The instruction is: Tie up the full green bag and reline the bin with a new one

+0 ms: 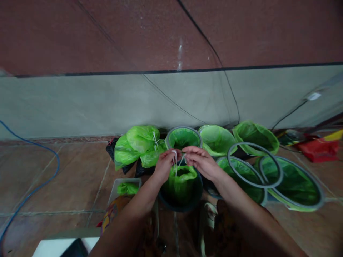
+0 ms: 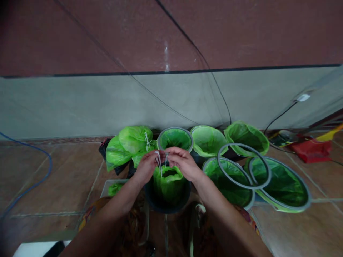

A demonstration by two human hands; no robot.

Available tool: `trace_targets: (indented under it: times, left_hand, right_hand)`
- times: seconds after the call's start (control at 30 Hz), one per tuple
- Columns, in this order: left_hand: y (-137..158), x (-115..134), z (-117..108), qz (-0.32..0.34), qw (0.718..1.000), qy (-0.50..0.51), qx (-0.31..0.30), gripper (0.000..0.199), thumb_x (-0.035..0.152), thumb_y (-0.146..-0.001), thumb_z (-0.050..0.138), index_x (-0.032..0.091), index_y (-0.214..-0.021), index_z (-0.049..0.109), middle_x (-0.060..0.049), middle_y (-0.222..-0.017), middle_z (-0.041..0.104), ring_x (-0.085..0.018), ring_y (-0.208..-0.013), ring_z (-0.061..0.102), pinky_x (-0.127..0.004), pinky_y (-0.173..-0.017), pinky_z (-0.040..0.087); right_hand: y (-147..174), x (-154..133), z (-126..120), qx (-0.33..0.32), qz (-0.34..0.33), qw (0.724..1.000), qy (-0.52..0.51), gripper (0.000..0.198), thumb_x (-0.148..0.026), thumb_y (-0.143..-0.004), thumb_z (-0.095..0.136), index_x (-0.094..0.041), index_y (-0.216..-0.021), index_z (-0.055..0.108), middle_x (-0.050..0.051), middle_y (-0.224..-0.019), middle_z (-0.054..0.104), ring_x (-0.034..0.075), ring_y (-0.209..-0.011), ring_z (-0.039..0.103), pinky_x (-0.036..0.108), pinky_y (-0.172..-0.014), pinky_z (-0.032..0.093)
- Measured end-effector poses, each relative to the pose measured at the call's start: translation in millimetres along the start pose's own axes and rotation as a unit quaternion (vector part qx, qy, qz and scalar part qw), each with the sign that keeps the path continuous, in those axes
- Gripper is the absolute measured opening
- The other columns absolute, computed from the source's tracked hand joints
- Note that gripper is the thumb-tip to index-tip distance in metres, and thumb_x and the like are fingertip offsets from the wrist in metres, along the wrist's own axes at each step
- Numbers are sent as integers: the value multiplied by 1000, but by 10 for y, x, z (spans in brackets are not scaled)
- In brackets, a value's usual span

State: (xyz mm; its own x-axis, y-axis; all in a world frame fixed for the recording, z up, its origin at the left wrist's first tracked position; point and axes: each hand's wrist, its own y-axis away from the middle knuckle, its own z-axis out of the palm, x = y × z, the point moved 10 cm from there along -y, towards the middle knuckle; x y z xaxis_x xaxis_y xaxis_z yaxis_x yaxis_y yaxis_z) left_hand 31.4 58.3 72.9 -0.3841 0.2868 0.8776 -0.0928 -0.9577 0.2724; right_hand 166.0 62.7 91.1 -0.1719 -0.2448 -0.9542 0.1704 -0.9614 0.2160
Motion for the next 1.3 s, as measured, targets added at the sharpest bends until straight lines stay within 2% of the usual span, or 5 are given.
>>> trace_targets:
  times: [0.4, 0.57, 0.77, 0.97, 1.3]
  left_hand:
    - [48, 113, 243, 18, 998, -27, -61, 29, 26, -71, 59, 16, -94, 75, -4, -82, 72, -13, -67, 61, -28, -71, 52]
    - [-80, 209, 9, 97, 993, -70, 9, 34, 22, -70, 63, 19, -102, 72, -6, -107, 75, -19, -100, 68, -32, -95, 52]
    - [-34, -286, 153, 49, 893, -433, -113, 11, 21, -85, 62, 19, -86, 72, -4, -85, 75, -21, -83, 68, -33, -84, 49]
    - [-42, -401, -20, 44, 853, -520, -22, 24, 26, -93, 57, 20, -71, 67, -1, -64, 63, -19, -70, 62, -30, -73, 42]
    - [-178, -600, -381, -19, 979, -191, 68, 32, 49, -82, 64, 20, -69, 63, -3, -70, 68, -16, -66, 63, -29, -69, 51]
  right_hand:
    - [72, 451, 402, -164, 55, 974, 147, 27, -36, -69, 79, -21, -79, 58, -8, -57, 53, 8, -51, 46, 21, -48, 38]
    - [-43, 429, 118, -69, 56, 986, 141, 36, -54, -81, 71, -19, -75, 63, -3, -57, 56, 9, -48, 47, 22, -47, 39]
    - [-53, 219, 28, -51, 9, 993, 105, 45, -62, -79, 72, -18, -70, 64, -3, -57, 58, 9, -49, 48, 23, -50, 41]
    - [-97, 13, -147, 5, -37, 989, 144, 36, -54, -81, 69, -18, -88, 70, -5, -57, 55, 11, -50, 48, 25, -51, 41]
    - [152, 296, -976, 43, 104, 766, 633, 27, -14, -56, 88, -19, -51, 62, 11, -60, 66, 30, -72, 71, 35, -61, 48]
